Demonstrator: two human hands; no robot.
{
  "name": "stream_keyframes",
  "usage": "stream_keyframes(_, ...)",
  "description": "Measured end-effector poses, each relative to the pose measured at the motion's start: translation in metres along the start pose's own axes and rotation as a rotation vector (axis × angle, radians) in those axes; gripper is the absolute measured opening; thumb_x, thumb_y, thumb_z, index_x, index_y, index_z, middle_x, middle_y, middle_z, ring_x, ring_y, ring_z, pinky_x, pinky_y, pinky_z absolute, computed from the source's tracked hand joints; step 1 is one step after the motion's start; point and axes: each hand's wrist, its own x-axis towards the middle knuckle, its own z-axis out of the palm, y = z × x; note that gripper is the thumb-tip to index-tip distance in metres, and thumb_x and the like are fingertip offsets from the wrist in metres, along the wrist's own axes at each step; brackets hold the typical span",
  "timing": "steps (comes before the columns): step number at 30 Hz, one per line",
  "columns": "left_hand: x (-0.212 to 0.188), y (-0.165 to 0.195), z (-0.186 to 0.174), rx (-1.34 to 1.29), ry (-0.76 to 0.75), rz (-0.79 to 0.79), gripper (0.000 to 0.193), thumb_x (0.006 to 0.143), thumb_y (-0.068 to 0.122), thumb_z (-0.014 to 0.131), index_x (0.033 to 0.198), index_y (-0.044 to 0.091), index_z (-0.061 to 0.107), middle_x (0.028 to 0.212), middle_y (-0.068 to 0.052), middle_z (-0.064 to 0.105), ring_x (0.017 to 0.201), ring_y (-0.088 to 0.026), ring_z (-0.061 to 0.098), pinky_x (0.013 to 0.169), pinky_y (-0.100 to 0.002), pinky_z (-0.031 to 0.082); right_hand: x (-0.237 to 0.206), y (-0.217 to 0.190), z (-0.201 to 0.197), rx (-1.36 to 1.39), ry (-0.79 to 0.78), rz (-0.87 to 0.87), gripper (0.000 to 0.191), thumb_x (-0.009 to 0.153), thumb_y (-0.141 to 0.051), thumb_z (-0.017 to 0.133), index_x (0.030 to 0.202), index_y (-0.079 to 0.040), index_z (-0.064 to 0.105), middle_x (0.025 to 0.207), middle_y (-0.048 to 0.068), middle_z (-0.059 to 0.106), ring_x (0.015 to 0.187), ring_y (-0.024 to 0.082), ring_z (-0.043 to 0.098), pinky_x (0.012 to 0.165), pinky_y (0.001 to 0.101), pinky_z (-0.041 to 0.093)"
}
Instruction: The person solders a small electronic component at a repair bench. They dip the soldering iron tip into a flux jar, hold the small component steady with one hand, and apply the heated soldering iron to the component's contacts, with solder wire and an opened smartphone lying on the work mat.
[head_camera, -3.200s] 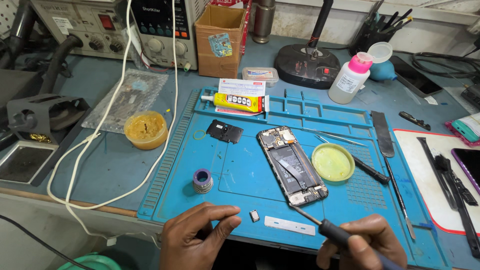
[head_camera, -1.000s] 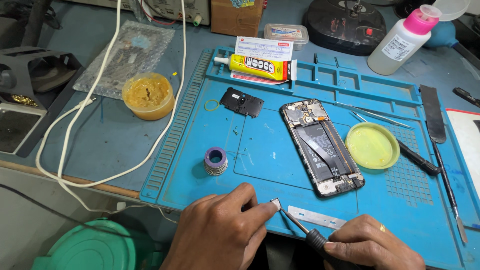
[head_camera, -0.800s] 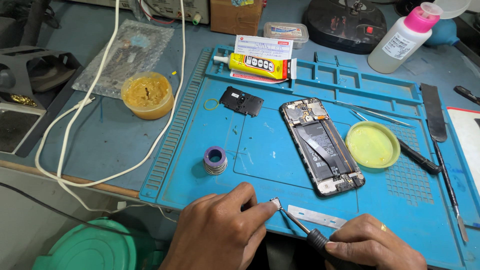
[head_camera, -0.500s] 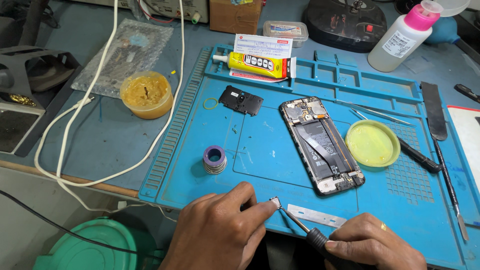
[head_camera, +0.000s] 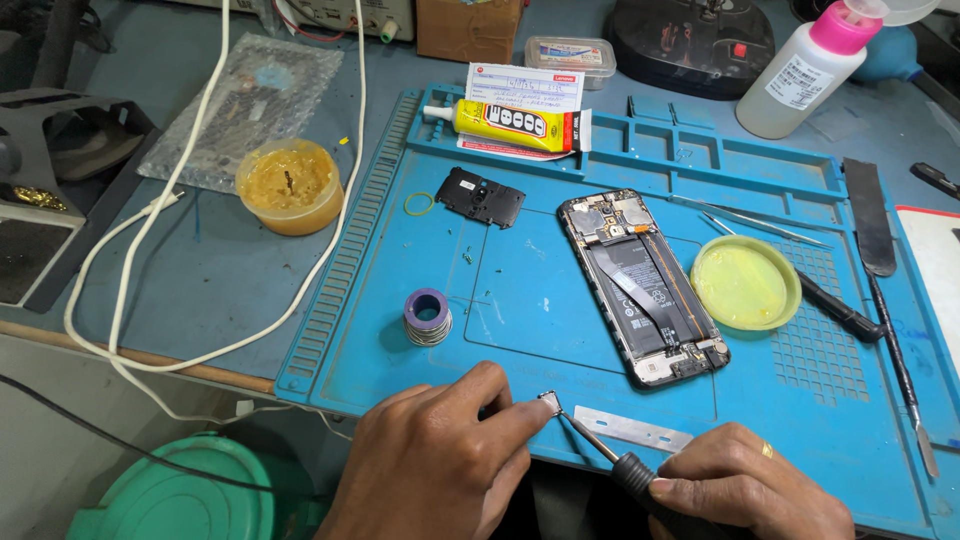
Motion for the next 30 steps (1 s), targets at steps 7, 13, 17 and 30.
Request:
stream_keyframes(7,0.001,0.001,-0.002,0.002,-0.009,-0.005,0.031,0.075,0.014,0.082,0.106,0.016,0.081,0.083,-0.006,0.062,0.061,-0.028,0.067,0.054,-0.044,0.053,-0.004,0.003,0.001,0.005,0.013,0.002,0.023,0.073,-0.015,0.085,0.092,-0.012,0.073,0.08,-0.001,0.074,0.08,0.013,0.072,0.07,0.0287,0.056)
stream_keyframes(13,0.001,0.001,-0.002,0.005,-0.013,-0.004,0.031,0.075,0.013,0.082,0.106,0.016,0.08,0.083,-0.006,0.062,0.061,-0.029,0.067,0.055,-0.044,0.053,-0.003,0.003,-0.001,0.02,0.009,0.007,0.024,0.072,-0.014,0.085,0.092,-0.011,0.073,0.079,0.0,0.074,0.079,0.013,0.072,0.069,0.0283,0.056)
stream_keyframes(17,0.001,0.001,-0.002,0.007,-0.018,-0.006,0.032,0.075,0.013,0.082,0.107,0.016,0.08,0.084,-0.006,0.062,0.062,-0.029,0.067,0.055,-0.044,0.053,-0.001,0.001,0.001,0.022,0.01,-0.015,0.023,0.072,-0.014,0.084,0.092,-0.012,0.072,0.08,0.0,0.074,0.08,0.013,0.071,0.07,0.028,0.056)
stream_keyframes(30,-0.006,-0.002,0.0,-0.171,0.191,0.0,0.026,0.084,0.013,0.079,0.11,0.016,0.077,0.086,-0.001,0.073,0.077,-0.023,0.074,0.062,-0.037,0.056,-0.013,0.009,-0.005,0.158,0.07,0.034,0.029,0.073,-0.005,0.084,0.097,-0.004,0.069,0.085,0.007,0.068,0.076,0.016,0.069,0.067,0.0289,0.054)
